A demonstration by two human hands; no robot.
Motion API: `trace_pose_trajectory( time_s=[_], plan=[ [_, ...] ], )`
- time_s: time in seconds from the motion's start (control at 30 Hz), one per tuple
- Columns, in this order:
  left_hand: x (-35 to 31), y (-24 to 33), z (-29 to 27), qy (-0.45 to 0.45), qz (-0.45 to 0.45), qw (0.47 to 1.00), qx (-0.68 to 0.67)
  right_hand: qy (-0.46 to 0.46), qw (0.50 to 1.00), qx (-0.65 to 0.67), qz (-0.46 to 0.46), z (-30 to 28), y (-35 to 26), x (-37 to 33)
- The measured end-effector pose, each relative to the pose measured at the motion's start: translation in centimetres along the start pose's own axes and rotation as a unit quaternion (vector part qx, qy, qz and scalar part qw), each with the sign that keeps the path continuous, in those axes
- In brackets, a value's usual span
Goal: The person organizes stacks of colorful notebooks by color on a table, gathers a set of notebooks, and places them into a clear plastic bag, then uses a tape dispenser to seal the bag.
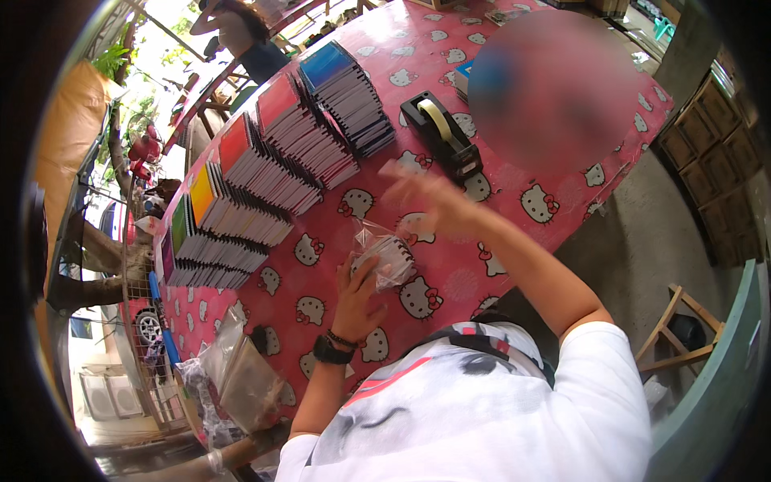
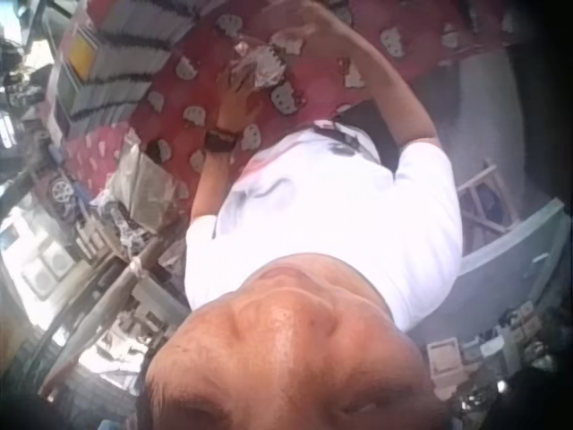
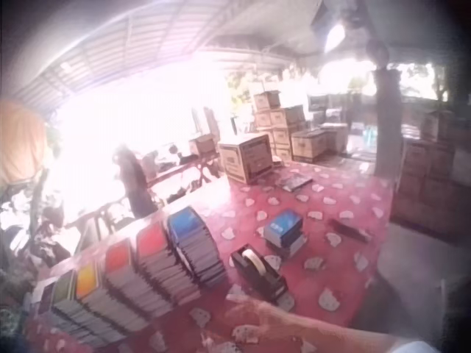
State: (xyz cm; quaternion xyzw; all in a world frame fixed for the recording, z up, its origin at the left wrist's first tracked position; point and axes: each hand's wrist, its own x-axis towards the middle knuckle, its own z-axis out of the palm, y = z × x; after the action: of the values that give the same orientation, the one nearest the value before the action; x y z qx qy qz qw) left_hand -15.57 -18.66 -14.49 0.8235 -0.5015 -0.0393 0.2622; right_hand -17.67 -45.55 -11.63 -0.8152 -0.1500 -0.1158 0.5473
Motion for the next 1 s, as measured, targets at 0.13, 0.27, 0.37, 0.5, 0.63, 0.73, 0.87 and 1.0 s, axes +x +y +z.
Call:
trace_pose_trajectory(
  time_s=[0.13,0.27,0.37,0.5,0.63,0.73,0.87,1.0],
  plan=[
    [0.7,0.3,0.7,0.005,0.041,0.999,-0.014,0.363,0.858,-0.322,0.166,-9.3,10.4,-2.6],
    [0.4,-0.1,0.3,0.004,0.028,1.0,0.003,0.316,0.916,-0.038,0.242,-8.6,11.8,-0.9],
    [0.0,0.4,-0.5,0.005,0.012,1.0,0.013,0.36,0.921,-0.026,0.145,-7.0,10.3,-0.8],
    [0.2,0.5,0.6,0.033,0.017,0.999,-0.023,0.394,0.895,0.002,0.21,-6.0,10.1,-5.4],
    [0.2,0.7,0.8,0.012,0.011,1.0,-0.009,0.171,0.87,0.18,0.427,-4.2,11.2,-4.5],
    [0.4,0.7,-0.3,-0.006,0.017,0.999,0.03,0.1,0.905,0.314,0.268,0.7,4.4,-0.8],
    [0.2,0.5,-0.3,-0.038,0.013,0.998,0.049,-0.145,0.951,0.221,0.16,2.0,-3.5,3.1],
    [0.5,0.6,-0.8,-0.055,0.009,0.997,0.059,-0.219,0.927,-0.264,0.154,4.2,-4.2,4.3]
  ],
)
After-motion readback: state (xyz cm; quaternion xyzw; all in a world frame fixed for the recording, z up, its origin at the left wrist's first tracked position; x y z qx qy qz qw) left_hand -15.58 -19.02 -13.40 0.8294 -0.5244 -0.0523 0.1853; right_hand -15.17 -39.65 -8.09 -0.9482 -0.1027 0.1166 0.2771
